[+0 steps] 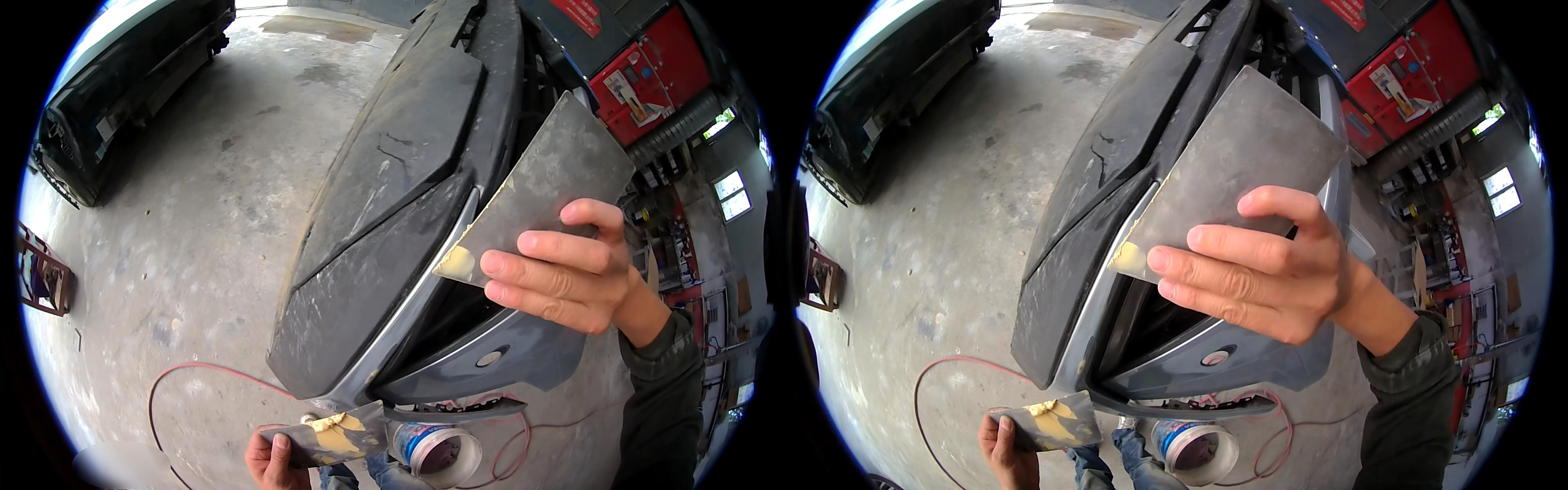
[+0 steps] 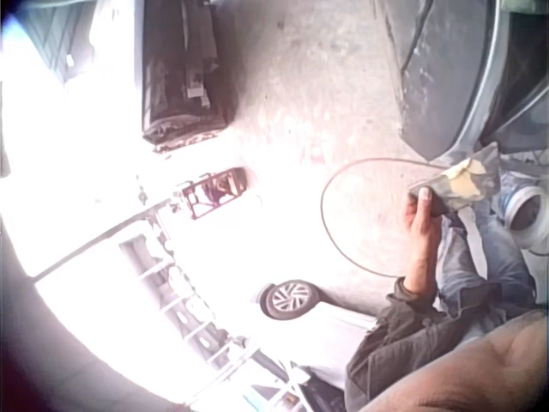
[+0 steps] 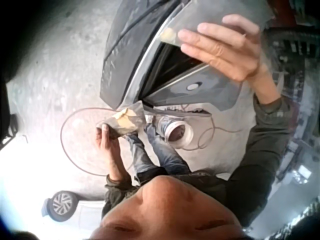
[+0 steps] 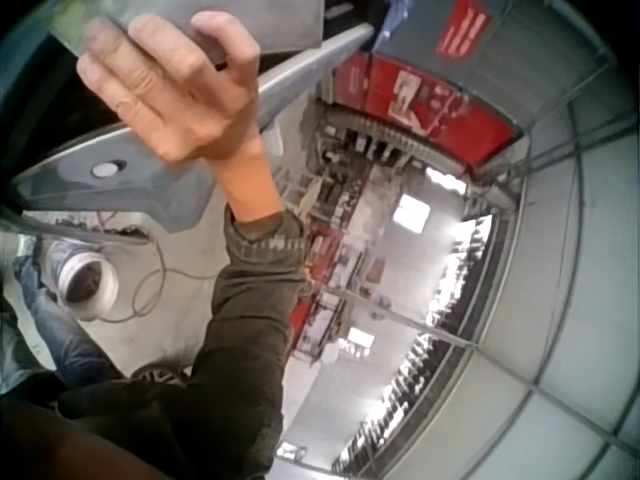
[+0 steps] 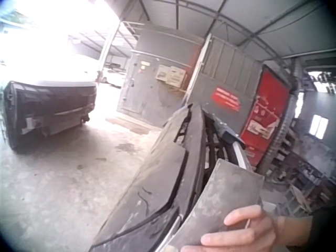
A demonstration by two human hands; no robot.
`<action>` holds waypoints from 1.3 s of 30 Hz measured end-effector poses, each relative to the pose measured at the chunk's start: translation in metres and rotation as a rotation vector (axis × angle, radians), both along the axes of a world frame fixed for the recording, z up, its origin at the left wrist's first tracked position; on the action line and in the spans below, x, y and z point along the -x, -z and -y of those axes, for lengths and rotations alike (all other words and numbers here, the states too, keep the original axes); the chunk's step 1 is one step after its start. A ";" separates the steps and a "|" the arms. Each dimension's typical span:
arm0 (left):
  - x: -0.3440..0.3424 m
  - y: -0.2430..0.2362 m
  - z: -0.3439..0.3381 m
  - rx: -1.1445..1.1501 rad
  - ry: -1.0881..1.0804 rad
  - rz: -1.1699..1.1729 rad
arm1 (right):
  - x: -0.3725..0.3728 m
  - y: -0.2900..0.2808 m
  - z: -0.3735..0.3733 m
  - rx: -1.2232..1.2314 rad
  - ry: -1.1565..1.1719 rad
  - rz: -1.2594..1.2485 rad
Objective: The person applies a yellow body filler to a detached gray car bumper using a metal putty knife. They spread the filler over damaged areas on the bumper's surface and edges, smoothing it out to fill imperfections. The person works on multiple sections of the bumper, occasionally scraping excess filler from the tool.
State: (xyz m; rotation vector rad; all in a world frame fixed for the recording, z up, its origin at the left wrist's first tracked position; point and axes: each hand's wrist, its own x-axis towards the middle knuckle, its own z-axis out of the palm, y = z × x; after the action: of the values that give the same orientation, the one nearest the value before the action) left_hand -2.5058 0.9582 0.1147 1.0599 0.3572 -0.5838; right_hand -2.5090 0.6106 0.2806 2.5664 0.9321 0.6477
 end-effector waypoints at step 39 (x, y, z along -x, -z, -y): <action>0.001 0.016 -0.007 0.063 -0.051 0.139 | 0.025 -0.021 -0.028 0.014 0.246 0.125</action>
State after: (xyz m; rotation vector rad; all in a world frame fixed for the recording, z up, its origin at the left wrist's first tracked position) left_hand -2.5070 0.9654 0.0987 1.0222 0.2418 -0.4697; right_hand -2.5341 0.6383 0.3011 2.5384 0.5674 0.7158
